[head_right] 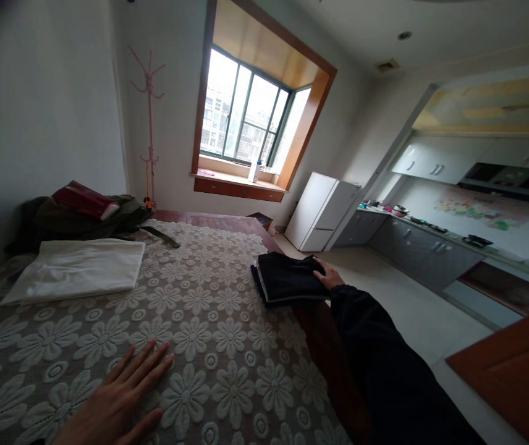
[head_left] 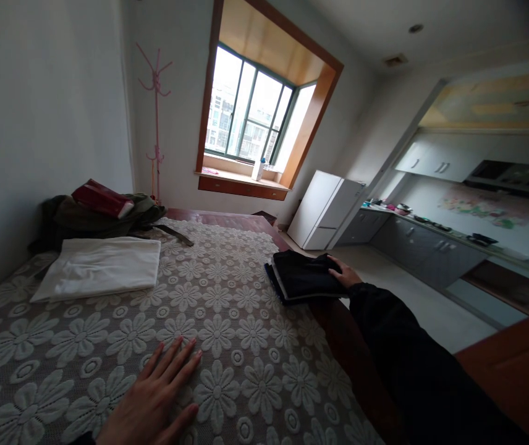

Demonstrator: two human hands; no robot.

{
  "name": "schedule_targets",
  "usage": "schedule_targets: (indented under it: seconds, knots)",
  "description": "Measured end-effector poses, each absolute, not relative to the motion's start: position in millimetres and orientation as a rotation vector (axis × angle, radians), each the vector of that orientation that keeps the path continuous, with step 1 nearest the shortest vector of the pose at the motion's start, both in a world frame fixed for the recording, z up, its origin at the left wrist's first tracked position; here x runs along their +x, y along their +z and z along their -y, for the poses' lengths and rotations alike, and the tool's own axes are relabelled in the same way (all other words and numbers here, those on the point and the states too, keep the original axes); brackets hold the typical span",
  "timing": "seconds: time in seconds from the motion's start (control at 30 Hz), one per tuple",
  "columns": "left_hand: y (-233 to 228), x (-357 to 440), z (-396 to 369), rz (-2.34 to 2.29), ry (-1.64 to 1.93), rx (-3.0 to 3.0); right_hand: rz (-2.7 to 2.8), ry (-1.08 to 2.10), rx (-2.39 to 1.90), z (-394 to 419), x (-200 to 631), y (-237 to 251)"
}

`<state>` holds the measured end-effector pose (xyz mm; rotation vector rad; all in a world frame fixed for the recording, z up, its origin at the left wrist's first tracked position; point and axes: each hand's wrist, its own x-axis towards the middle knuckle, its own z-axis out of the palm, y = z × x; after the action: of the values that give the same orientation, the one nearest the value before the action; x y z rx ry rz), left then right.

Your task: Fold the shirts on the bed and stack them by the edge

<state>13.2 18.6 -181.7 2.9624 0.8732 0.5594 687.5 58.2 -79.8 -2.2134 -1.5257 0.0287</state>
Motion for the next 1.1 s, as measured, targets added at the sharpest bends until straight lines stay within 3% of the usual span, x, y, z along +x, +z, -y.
schedule_targets:
  seconds: [0.33,0.43,0.73,1.1]
  knots:
    - [-167.6,16.6,-14.0,-0.931,0.332,2.822,1.545,-0.122,-2.464,-67.8,661.1,-61.2]
    - [-165.2,17.2,-13.3,-0.919,0.306,2.77,1.777,-0.245,-2.339,-87.9,636.0,-64.7]
    - [-156.0,18.9,-10.1,-0.932,0.192,2.726,1.747,0.144,-2.548,-115.7,584.0,-105.9]
    - [-157.3,18.8,-11.4,-0.941,0.171,2.73,1.76,0.128,-2.49,-128.9,558.5,-70.7]
